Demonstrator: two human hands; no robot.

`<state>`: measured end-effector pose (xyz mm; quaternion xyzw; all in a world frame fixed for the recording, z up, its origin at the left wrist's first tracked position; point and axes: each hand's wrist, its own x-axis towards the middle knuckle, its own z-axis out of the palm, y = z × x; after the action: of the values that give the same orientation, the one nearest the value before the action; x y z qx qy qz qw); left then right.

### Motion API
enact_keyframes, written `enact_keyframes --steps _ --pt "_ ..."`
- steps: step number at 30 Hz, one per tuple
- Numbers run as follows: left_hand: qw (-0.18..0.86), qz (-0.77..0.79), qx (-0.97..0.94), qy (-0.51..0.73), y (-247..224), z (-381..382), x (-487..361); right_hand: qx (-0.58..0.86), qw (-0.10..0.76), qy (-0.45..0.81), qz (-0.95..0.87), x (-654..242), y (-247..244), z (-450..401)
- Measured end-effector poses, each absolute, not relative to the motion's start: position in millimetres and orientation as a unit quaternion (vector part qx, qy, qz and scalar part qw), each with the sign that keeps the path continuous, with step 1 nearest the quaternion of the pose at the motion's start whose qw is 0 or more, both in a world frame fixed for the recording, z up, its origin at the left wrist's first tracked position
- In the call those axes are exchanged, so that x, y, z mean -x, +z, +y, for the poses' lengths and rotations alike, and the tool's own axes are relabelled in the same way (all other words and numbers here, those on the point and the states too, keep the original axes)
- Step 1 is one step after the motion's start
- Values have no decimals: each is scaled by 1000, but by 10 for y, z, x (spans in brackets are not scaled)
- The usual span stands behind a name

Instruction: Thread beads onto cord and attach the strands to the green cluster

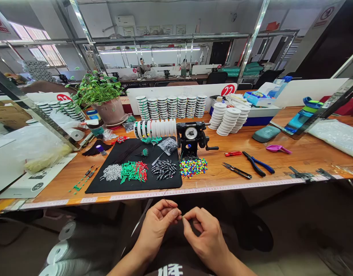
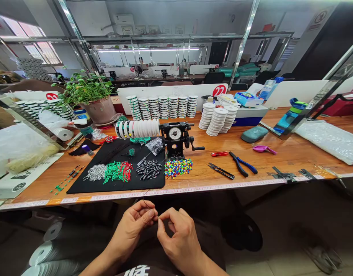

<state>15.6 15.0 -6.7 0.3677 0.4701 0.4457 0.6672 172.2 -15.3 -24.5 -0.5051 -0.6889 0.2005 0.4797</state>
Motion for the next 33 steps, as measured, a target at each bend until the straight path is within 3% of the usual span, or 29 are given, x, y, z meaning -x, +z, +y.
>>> enact_keyframes --steps 5,14,24,28,33 --pt "640 476 -404 448 -40 155 -144 515 465 232 -682 -1727 -260 -148" --pt "628 482 -416 448 -36 145 -125 507 436 449 -593 -1779 -226 -89" --pt "550 487 -504 453 -18 121 -123 505 436 465 -581 -1767 -228 -81" --pt "548 495 -503 450 -22 137 -117 507 443 432 -600 -1748 -261 -76" --pt "553 474 -507 461 -81 159 -96 483 451 484 -573 -1738 -278 -56"
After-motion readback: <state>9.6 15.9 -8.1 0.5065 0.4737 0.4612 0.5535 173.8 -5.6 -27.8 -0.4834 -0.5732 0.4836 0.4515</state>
